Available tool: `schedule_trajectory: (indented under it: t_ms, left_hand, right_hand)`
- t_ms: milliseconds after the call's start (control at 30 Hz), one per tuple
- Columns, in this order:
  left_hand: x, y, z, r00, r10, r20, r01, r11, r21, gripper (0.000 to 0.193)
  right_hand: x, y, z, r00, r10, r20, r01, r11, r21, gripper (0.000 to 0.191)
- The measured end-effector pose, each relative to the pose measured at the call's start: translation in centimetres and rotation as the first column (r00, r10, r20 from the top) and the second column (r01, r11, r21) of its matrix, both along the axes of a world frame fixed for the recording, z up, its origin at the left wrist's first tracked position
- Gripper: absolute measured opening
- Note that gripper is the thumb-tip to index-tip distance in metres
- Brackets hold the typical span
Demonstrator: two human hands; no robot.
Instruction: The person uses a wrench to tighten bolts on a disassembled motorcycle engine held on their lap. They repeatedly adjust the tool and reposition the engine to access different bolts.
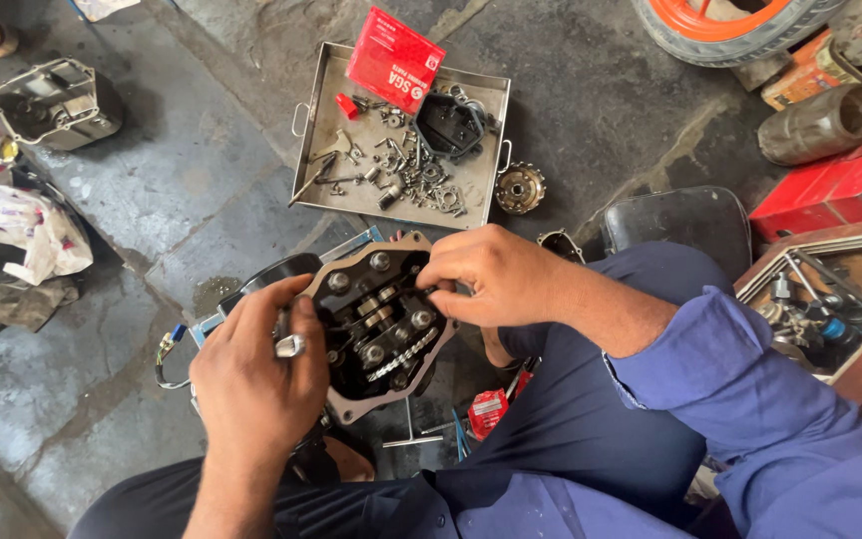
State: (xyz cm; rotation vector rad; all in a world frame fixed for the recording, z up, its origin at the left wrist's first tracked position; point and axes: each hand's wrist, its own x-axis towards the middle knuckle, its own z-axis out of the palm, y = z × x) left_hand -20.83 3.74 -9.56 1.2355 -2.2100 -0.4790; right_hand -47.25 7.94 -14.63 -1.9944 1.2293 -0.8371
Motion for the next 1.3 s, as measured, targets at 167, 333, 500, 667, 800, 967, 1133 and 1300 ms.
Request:
schedule_trajectory:
  t_ms: [167,333,500,667,800,967,1133,1300]
  left_hand:
    - [2.4,0.3,0.0,1.000,-0.011,-0.020,0.011,1.000,-0.009,0.016]
    - [5.0,-0.5,-0.2,0.991,-0.121,-0.063,0.117,0.991,-0.058,0.015]
    - [7.2,-1.7,-0.3,0.989,-0.024,-0.146,0.032,0.998,0.050,0.015]
    - [8.2,-1.8,-1.1,0.983,-0.080,-0.163,0.088,0.995,0.041,0.014]
    - [7.8,-2.4,-0.5,0.981,-0.131,-0.146,0.134,0.991,0.011,0.017]
    - [5.3,-1.2,1.2,0.970,-0.217,-0.113,0.218,0.976,0.002,0.019]
    - [3.9,-0.7,1.0,0.941,-0.325,-0.096,0.329,0.944,0.023,0.019]
    - [5.3,-1.2,0.9,0.904,-0.417,-0.096,0.422,0.905,0.047,0.016]
  right_hand:
    - [1.6,0.3,0.9,0.996,0.090,-0.001,-0.090,0.995,-0.048,0.013]
    - [3.1,0.2,2.5,0.971,0.216,-0.101,-0.231,0.957,-0.174,0.015]
    - [5.9,0.6,2.8,0.986,0.148,-0.079,-0.162,0.959,-0.232,0.014]
    - [5.9,0.3,2.9,0.981,0.183,-0.072,-0.193,0.965,-0.177,0.016]
    - [4.5,-1.4,3.7,0.994,0.108,0.016,-0.106,0.991,-0.084,0.016]
    - [4.9,-2.8,2.5,0.989,-0.124,0.086,0.101,0.966,0.239,0.041]
    - [4.6,-1.4,0.8,0.994,0.084,-0.073,-0.063,0.964,0.259,0.073]
    - [5.4,1.3,1.6,0.990,0.118,-0.078,-0.083,0.929,0.362,0.077]
